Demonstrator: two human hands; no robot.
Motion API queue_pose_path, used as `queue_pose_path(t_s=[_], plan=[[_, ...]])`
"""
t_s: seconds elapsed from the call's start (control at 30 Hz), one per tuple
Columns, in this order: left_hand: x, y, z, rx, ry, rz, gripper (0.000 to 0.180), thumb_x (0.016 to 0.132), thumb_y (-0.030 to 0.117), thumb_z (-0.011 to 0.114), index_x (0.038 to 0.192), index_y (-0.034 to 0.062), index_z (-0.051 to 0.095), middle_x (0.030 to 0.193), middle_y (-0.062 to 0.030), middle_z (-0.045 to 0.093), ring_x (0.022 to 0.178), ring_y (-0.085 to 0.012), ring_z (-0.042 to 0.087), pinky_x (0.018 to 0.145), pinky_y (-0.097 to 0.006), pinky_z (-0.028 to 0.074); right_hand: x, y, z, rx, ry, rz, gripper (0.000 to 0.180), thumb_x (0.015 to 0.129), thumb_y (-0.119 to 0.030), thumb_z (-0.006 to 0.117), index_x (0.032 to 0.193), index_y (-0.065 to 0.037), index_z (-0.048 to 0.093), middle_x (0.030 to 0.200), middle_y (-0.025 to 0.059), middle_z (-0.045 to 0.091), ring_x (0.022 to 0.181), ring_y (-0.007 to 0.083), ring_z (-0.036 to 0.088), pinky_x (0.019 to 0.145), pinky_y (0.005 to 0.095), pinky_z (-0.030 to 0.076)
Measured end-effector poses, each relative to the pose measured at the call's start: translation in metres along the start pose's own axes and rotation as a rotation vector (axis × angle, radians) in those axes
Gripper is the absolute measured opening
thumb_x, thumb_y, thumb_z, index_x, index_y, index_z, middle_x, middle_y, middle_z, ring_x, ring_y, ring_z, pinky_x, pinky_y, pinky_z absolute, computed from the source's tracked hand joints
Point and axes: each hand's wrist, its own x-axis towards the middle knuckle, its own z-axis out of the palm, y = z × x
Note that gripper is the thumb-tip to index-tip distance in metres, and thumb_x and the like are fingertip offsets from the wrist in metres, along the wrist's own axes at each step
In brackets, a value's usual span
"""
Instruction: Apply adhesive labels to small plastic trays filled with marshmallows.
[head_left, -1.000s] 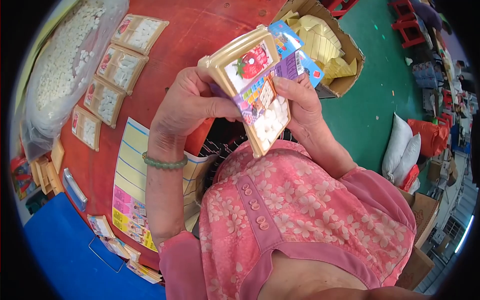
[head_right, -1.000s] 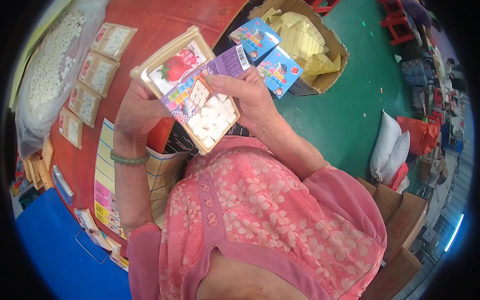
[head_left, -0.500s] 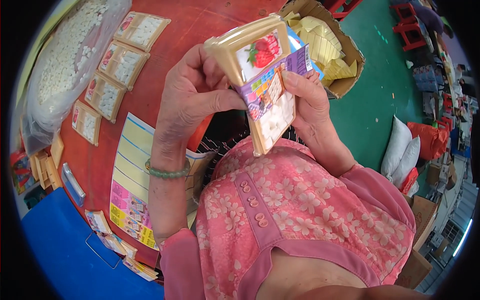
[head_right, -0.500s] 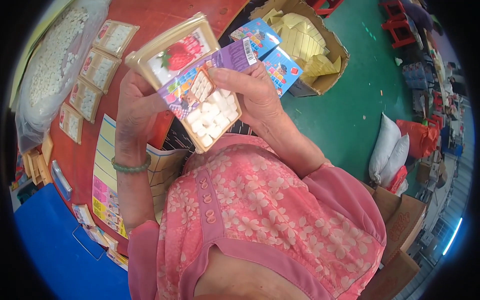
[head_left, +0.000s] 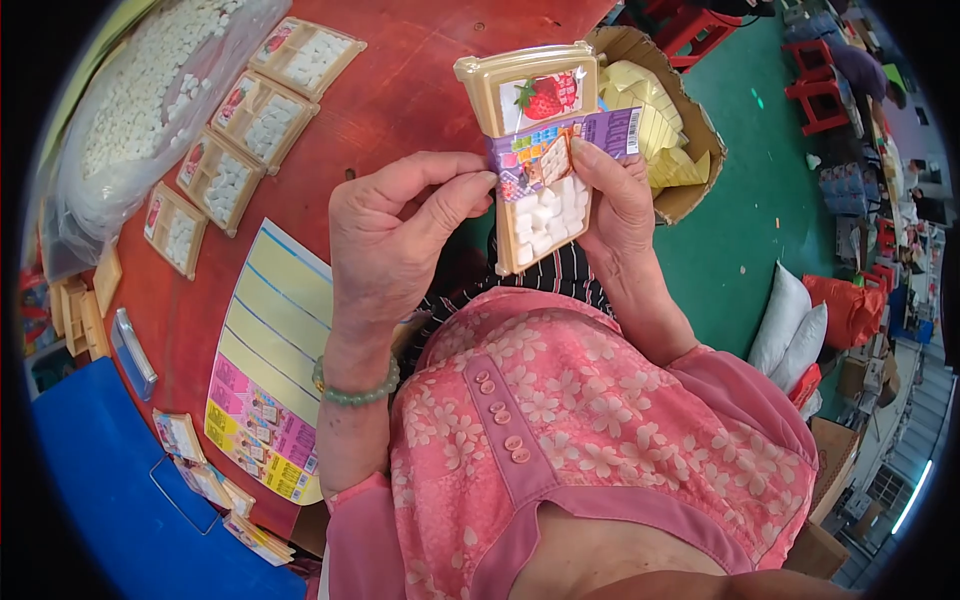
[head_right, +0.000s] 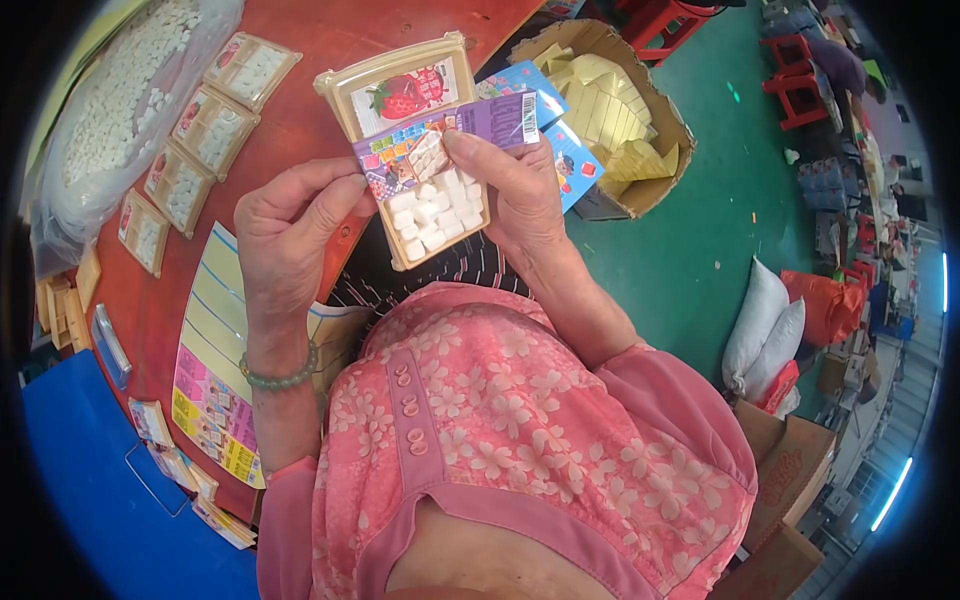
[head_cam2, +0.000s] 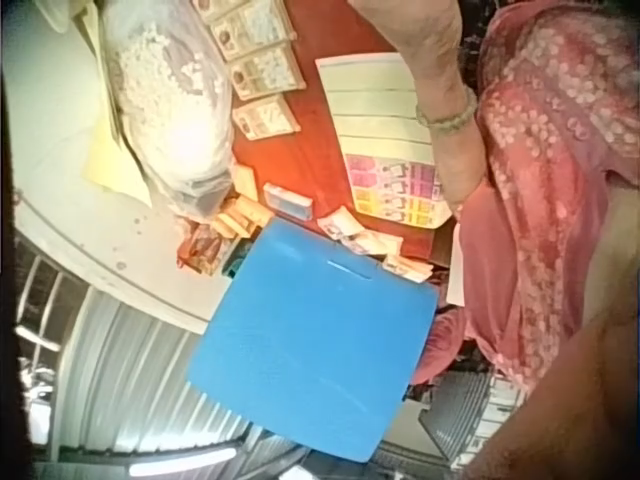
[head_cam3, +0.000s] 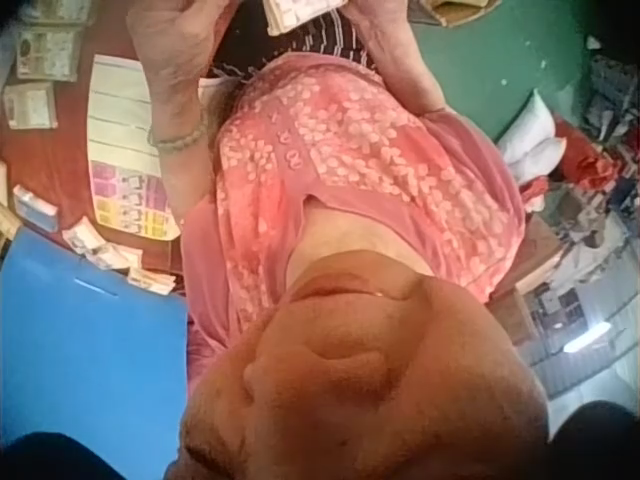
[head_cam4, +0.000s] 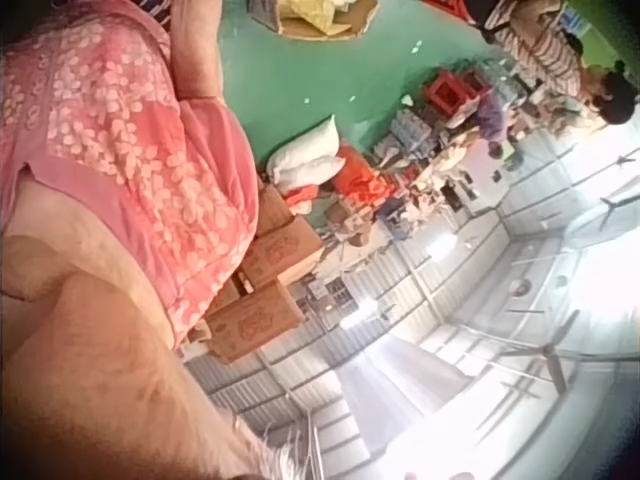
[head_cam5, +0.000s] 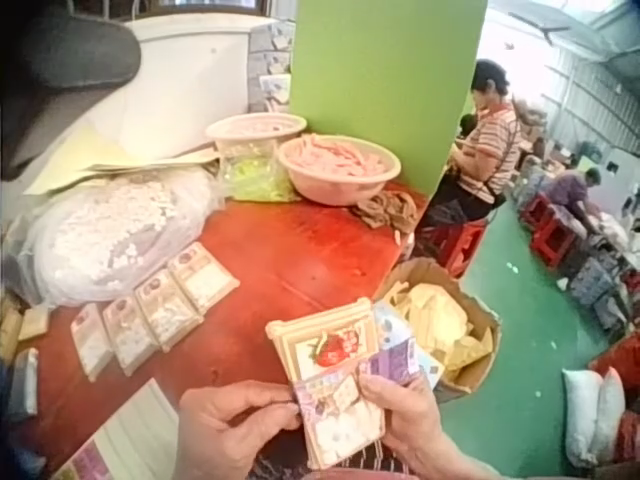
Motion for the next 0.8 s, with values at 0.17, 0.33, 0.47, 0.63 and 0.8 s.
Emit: queue_pose_path(t_s=[0.17, 0.33, 0.47, 0.63, 0.8], plan=[[-0.006, -0.005, 0.004, 0.054, 0.042, 0.028, 0.015, 0.086, -0.003, 0.058, 0.1, -0.0066, 0.063, 0.09, -0.0082, 0.067, 0.08, -0.0098, 0.062, 0.071, -0.022, 0.051, 0.001, 0.005, -0.003, -0.1, -0.001, -0.082, 0.026, 0.083, -0.001, 0.058, 0.109, 0.001, 0.059, 0.098, 0.0124, 0.066, 0.086, 0.0183, 0.066, 0.077, 0.0328, 0.055], [-0.009, -0.003, -0.001, -0.135, -0.044, -0.055, 0.018, 0.087, -0.002, 0.057, 0.103, -0.0088, 0.06, 0.091, -0.0094, 0.065, 0.082, -0.0091, 0.062, 0.073, -0.022, 0.051, 0.0, 0.005, 0.003, -0.117, 0.039, -0.076, 0.025, 0.081, 0.0, 0.062, 0.105, 0.003, 0.062, 0.097, 0.0129, 0.067, 0.082, 0.0177, 0.066, 0.077, 0.0319, 0.054], [-0.007, -0.007, -0.002, -0.073, -0.036, -0.061, 0.016, 0.087, 0.001, 0.061, 0.1, -0.008, 0.059, 0.091, -0.0072, 0.065, 0.08, -0.0071, 0.061, 0.071, -0.02, 0.049, -0.003, 0.008, 0.0, -0.24, 0.029, -0.055, 0.023, 0.079, 0.0, 0.064, 0.102, 0.003, 0.063, 0.093, 0.0135, 0.067, 0.081, 0.0175, 0.066, 0.076, 0.0318, 0.055], [-0.007, -0.013, -0.002, -0.01, -0.013, -0.007, 0.015, 0.086, 0.0, 0.062, 0.098, -0.0071, 0.059, 0.091, -0.0057, 0.065, 0.08, -0.0064, 0.06, 0.07, -0.019, 0.049, -0.006, 0.003, 0.001, -0.291, 0.001, -0.094, 0.021, 0.078, -0.001, 0.066, 0.098, 0.003, 0.064, 0.09, 0.0125, 0.068, 0.078, 0.0162, 0.066, 0.072, 0.0304, 0.054], [-0.008, -0.015, 0.004, -0.027, 0.003, -0.013, 0.018, 0.085, -0.002, 0.062, 0.102, -0.0071, 0.059, 0.094, -0.0063, 0.065, 0.084, -0.0073, 0.06, 0.073, -0.02, 0.049, -0.007, -0.001, 0.009, -0.321, -0.036, -0.154, 0.016, 0.074, -0.001, 0.07, 0.089, 0.002, 0.064, 0.082, 0.0098, 0.068, 0.072, 0.014, 0.065, 0.067, 0.0262, 0.052]])
